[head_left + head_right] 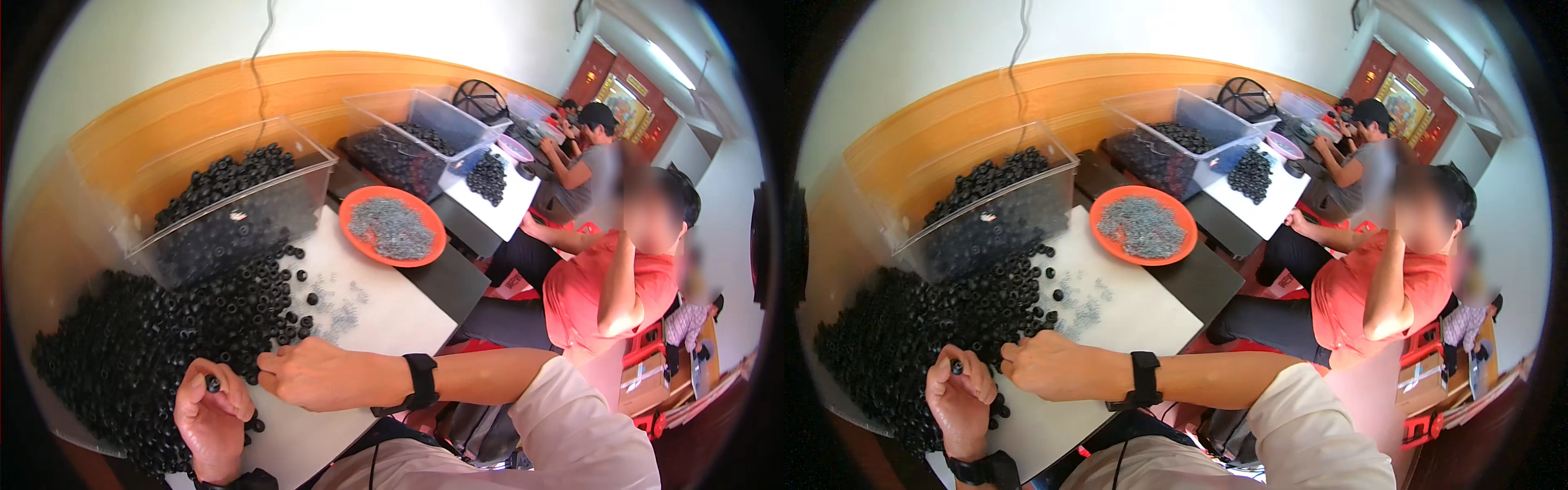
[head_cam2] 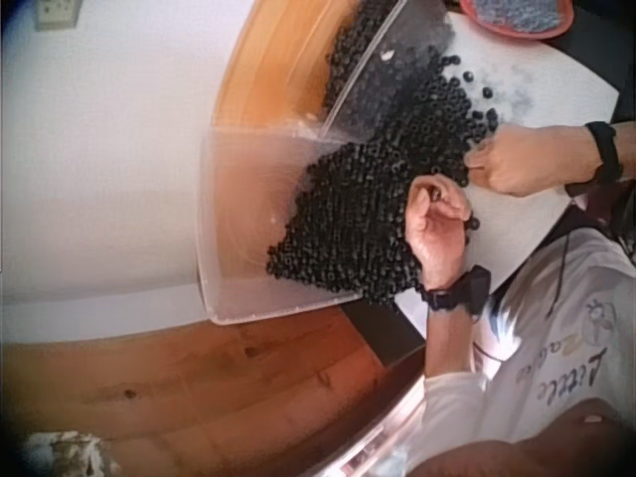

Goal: Assemble small black plastic rings with white plastic connectors at a workbench.

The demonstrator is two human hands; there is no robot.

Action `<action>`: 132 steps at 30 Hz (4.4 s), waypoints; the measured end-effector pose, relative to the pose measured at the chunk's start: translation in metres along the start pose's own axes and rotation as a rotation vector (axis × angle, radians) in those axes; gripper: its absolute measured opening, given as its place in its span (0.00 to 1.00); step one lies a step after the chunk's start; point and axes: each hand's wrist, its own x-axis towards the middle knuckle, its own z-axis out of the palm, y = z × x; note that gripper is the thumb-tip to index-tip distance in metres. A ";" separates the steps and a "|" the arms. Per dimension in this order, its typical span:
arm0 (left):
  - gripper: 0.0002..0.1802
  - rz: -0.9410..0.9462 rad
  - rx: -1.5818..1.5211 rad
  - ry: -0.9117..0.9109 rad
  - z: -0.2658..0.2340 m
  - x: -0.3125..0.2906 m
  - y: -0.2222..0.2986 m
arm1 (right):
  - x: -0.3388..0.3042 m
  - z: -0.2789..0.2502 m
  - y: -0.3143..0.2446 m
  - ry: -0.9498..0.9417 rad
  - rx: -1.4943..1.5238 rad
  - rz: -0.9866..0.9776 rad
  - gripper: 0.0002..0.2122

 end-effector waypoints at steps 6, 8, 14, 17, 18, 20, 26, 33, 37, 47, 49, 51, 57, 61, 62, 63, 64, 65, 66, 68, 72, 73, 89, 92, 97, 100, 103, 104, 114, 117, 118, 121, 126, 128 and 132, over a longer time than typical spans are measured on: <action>0.16 0.002 0.063 -0.061 0.000 0.004 -0.005 | -0.005 0.009 -0.003 0.007 -0.045 0.047 0.06; 0.14 0.000 0.103 -0.090 -0.004 0.001 -0.003 | -0.001 0.011 -0.006 0.035 -0.037 0.026 0.06; 0.14 0.015 0.051 -0.010 -0.003 -0.005 0.002 | -0.001 0.013 -0.012 0.044 -0.032 0.008 0.07; 0.18 0.064 0.032 0.041 -0.005 -0.004 -0.001 | -0.001 0.013 -0.008 -0.003 0.047 0.014 0.08; 0.18 0.068 0.052 0.058 0.004 -0.005 0.000 | -0.002 0.006 -0.007 -0.008 0.082 0.024 0.08; 0.17 0.072 0.118 0.042 0.007 -0.007 0.004 | 0.000 -0.009 -0.010 0.032 0.227 0.073 0.07; 0.17 0.032 0.270 -0.053 -0.003 -0.001 0.003 | 0.004 -0.031 -0.008 0.323 0.551 0.144 0.11; 0.16 -0.039 0.314 -0.053 0.000 -0.009 0.010 | 0.008 -0.043 -0.018 0.309 0.545 0.157 0.11; 0.15 -0.076 0.309 -0.073 0.000 -0.010 0.011 | 0.007 -0.039 -0.018 0.338 0.546 0.087 0.12; 0.16 -0.060 0.362 -0.149 0.000 -0.010 0.013 | 0.002 -0.037 -0.017 0.364 0.262 -0.014 0.14; 0.16 -0.066 0.349 -0.152 -0.001 -0.011 0.013 | 0.003 -0.035 -0.017 0.373 0.241 -0.037 0.15; 0.16 -0.073 0.334 -0.155 -0.002 -0.012 0.013 | 0.003 -0.035 -0.016 0.382 0.219 -0.059 0.15; 0.16 -0.087 0.373 -0.176 -0.003 -0.012 0.012 | 0.004 -0.038 -0.015 0.351 0.137 -0.108 0.16; 0.17 -0.093 0.427 -0.183 -0.002 -0.012 0.013 | 0.005 -0.042 -0.015 0.324 0.105 -0.128 0.17; 0.18 -0.101 0.465 -0.186 -0.001 -0.012 0.014 | 0.005 -0.043 -0.014 0.330 0.118 -0.131 0.17; 0.18 -0.102 0.465 -0.185 -0.001 -0.012 0.013 | 0.004 -0.043 -0.014 0.330 0.119 -0.130 0.17; 0.18 -0.109 0.472 -0.185 0.000 -0.012 0.013 | 0.003 -0.043 -0.014 0.331 0.112 -0.128 0.17; 0.19 -0.116 0.478 -0.185 0.000 -0.012 0.013 | 0.002 -0.043 -0.014 0.332 0.104 -0.126 0.17; 0.19 -0.117 0.480 -0.185 -0.001 -0.012 0.012 | 0.002 -0.042 -0.013 0.333 0.106 -0.126 0.17; 0.19 -0.109 0.496 -0.204 -0.003 -0.012 0.011 | 0.002 -0.040 -0.012 0.318 0.098 -0.138 0.16; 0.20 -0.101 0.531 -0.194 -0.002 -0.013 0.009 | 0.002 -0.040 -0.012 0.321 0.106 -0.133 0.16; 0.20 -0.090 0.556 -0.194 -0.002 -0.012 0.009 | 0.002 -0.040 -0.013 0.319 0.101 -0.134 0.13; 0.23 0.074 0.805 -0.218 0.005 -0.012 0.015 | 0.012 -0.047 -0.012 0.183 0.371 -0.017 0.12; 0.23 0.096 0.761 -0.204 0.005 -0.013 0.011 | 0.016 -0.049 -0.009 0.109 0.601 0.025 0.12; 0.22 0.091 0.732 -0.244 0.003 -0.012 0.011 | 0.015 -0.052 -0.011 0.001 0.824 0.242 0.15; 0.23 0.073 0.708 -0.213 0.006 -0.013 0.011 | 0.015 -0.048 -0.012 0.063 0.814 0.196 0.15; 0.23 0.068 0.706 -0.165 0.006 -0.014 0.011 | 0.014 -0.044 -0.014 0.159 0.579 0.065 0.16; 0.22 0.072 0.705 -0.148 0.006 -0.013 0.010 | 0.013 -0.043 -0.014 0.189 0.381 -0.023 0.17; 0.21 0.081 0.646 -0.126 0.002 -0.013 0.008 | 0.005 -0.026 -0.020 0.309 0.296 0.016 0.15; 0.21 0.099 0.666 -0.140 0.003 -0.013 0.009 | 0.005 -0.028 -0.023 0.306 0.361 0.064 0.14; 0.21 0.097 0.675 -0.138 0.004 -0.012 0.009 | 0.005 -0.030 -0.024 0.306 0.381 0.088 0.14; 0.20 0.096 0.682 -0.121 0.004 -0.011 0.008 | 0.006 -0.030 -0.025 0.331 0.431 0.117 0.14; 0.20 0.089 0.643 -0.096 0.003 -0.010 0.005 | 0.007 -0.037 -0.030 0.309 0.523 0.205 0.12; 0.20 0.082 0.644 -0.126 0.003 -0.010 0.004 | 0.008 -0.037 -0.032 0.335 0.535 0.198 0.11; 0.20 0.089 0.660 -0.110 0.004 -0.010 0.004 | 0.010 -0.038 -0.033 0.360 0.497 0.195 0.11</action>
